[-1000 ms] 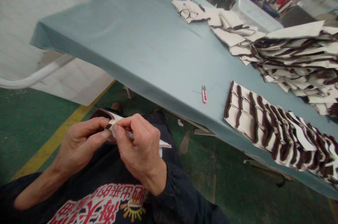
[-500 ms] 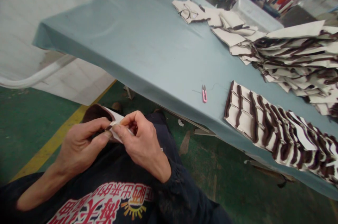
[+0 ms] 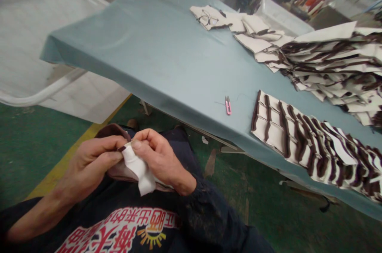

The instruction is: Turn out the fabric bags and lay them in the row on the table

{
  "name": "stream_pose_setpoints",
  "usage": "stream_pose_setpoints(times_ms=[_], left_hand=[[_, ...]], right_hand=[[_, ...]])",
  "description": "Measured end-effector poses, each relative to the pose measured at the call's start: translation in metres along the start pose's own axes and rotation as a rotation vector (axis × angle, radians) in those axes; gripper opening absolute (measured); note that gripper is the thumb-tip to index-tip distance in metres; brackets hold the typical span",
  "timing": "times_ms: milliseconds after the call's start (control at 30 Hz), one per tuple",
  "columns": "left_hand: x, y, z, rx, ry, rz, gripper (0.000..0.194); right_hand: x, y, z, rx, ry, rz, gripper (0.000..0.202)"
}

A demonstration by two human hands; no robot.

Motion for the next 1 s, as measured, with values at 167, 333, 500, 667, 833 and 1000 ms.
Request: stream_pose_setpoints(times_ms=[167, 333, 500, 667, 833, 1000], left_hand=[[-0.008, -0.001, -0.001, 0.082, 0.147, 0.068, 0.025], [-0.020, 0.000, 0.007, 0.127, 0.212, 0.114, 0.021], [-0.024, -0.007, 0.010, 0.094, 0.310, 0.112, 0.031], [-0.027, -0.013, 0.011, 0.023, 0.304, 0.028, 0.044], [-0.030, -0.016, 0.013, -0.046, 0.238, -0.019, 0.043], [-0.028, -0.019, 0.013, -0.147, 0.157, -0.105, 0.038]], right_hand=[[0.018, 0.013, 0.013, 0.200, 0.076, -0.062, 0.036], [0.022, 0.018, 0.003, 0.379, 0.070, -0.175, 0.021], [0.014, 0.021, -0.005, 0.480, 0.082, -0.219, 0.020], [0.011, 0.033, 0.006, 0.441, -0.022, -0.175, 0.041], [0.012, 0.044, 0.009, 0.450, -0.115, -0.099, 0.056], [0.016, 0.038, 0.003, 0.583, -0.058, -0.210, 0.045]])
Point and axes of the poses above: each hand's wrist, its own x-axis away from the middle knuckle, its own y-axis out of the back of the hand, z = x × y, the point moved 1 cm from there along -x, towards the middle knuckle, and after that the axes turned 7 degrees about x, right-handed, at the moved point
